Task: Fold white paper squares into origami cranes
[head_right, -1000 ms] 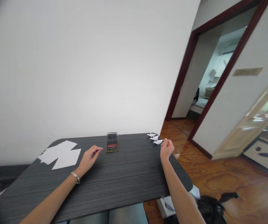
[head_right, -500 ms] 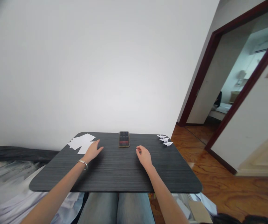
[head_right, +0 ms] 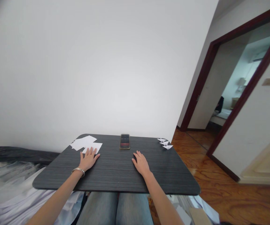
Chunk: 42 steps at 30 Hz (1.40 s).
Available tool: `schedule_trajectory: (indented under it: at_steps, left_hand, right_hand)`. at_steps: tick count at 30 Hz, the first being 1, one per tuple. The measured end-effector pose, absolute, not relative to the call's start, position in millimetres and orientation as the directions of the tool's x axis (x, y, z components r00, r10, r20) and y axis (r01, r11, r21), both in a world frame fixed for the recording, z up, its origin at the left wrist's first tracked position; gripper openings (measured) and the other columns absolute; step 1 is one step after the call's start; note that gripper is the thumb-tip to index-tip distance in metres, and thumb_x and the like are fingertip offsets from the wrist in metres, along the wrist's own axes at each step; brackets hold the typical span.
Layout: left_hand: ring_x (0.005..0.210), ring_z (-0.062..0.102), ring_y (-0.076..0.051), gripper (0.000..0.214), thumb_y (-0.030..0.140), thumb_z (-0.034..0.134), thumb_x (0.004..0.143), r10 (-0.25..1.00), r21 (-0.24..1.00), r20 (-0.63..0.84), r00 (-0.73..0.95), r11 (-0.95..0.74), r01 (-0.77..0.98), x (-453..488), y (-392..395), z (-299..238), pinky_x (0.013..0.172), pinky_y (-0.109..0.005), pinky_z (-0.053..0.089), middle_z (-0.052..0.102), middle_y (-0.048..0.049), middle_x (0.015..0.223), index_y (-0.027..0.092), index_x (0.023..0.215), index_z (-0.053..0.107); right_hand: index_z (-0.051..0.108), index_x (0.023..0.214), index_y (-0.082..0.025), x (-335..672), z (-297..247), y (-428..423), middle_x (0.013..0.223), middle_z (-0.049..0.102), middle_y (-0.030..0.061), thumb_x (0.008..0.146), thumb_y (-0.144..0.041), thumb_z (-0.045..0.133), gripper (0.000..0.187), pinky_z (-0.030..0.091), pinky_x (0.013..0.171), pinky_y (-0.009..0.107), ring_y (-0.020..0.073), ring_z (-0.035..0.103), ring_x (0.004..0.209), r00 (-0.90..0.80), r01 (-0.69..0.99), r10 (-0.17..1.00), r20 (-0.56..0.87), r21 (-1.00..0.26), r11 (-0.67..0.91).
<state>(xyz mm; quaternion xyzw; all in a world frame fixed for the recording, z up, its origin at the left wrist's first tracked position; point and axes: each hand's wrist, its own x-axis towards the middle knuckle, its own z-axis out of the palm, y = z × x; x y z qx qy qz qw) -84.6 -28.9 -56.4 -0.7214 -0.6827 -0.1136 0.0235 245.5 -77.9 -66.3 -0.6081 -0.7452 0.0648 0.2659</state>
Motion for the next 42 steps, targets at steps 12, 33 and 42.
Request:
schedule_trajectory:
  at_steps: [12, 33, 42]
  left_hand:
    - [0.131, 0.017, -0.025, 0.054, 0.05, 0.024, 0.085, 0.928, 0.142, 0.131, 0.349, -0.366, 0.92, -77.3, -46.3, -53.1, 0.103, -0.049, 0.009, 0.024, -0.0054, 0.142, 0.024, 0.132, 0.031]
    - [0.131, 0.019, -0.021, 0.045, 0.039, 0.033, 0.086, 0.603, 0.312, 0.113, 0.79, -0.776, 0.548, -14.2, -96.9, -32.8, 0.104, -0.05, 0.0, 0.031, -0.0001, 0.14, 0.031, 0.13, 0.029]
    - [0.125, 0.031, -0.02, 0.028, 0.026, 0.036, 0.086, 0.674, 0.42, 0.306, 0.673, -0.73, 0.54, -7.6, -99.0, -28.0, 0.105, -0.044, 0.014, 0.04, -0.0052, 0.134, 0.022, 0.109, 0.05]
  right_hand:
    - [0.05, 0.119, -0.015, 248.7, -70.0, -75.9, 0.132, 0.043, 0.0112, 0.084, -0.035, 0.04, 0.042, 0.025, 0.102, 0.038, 0.0218, 0.034, 0.124, -0.139, 0.882, 0.942, 0.305, -0.394, 0.258]
    - [0.051, 0.117, -0.017, 250.4, -69.5, -75.8, 0.13, 0.045, 0.0102, 0.083, -0.031, 0.044, 0.038, 0.026, 0.102, 0.039, 0.0214, 0.036, 0.123, -0.133, 0.861, 0.939, 0.316, -0.432, 0.267]
    - [0.052, 0.116, -0.015, 250.8, -67.6, -77.1, 0.13, 0.045, 0.0116, 0.082, -0.029, 0.045, 0.037, 0.026, 0.102, 0.039, 0.0218, 0.037, 0.122, -0.133, 0.851, 0.937, 0.322, -0.448, 0.275]
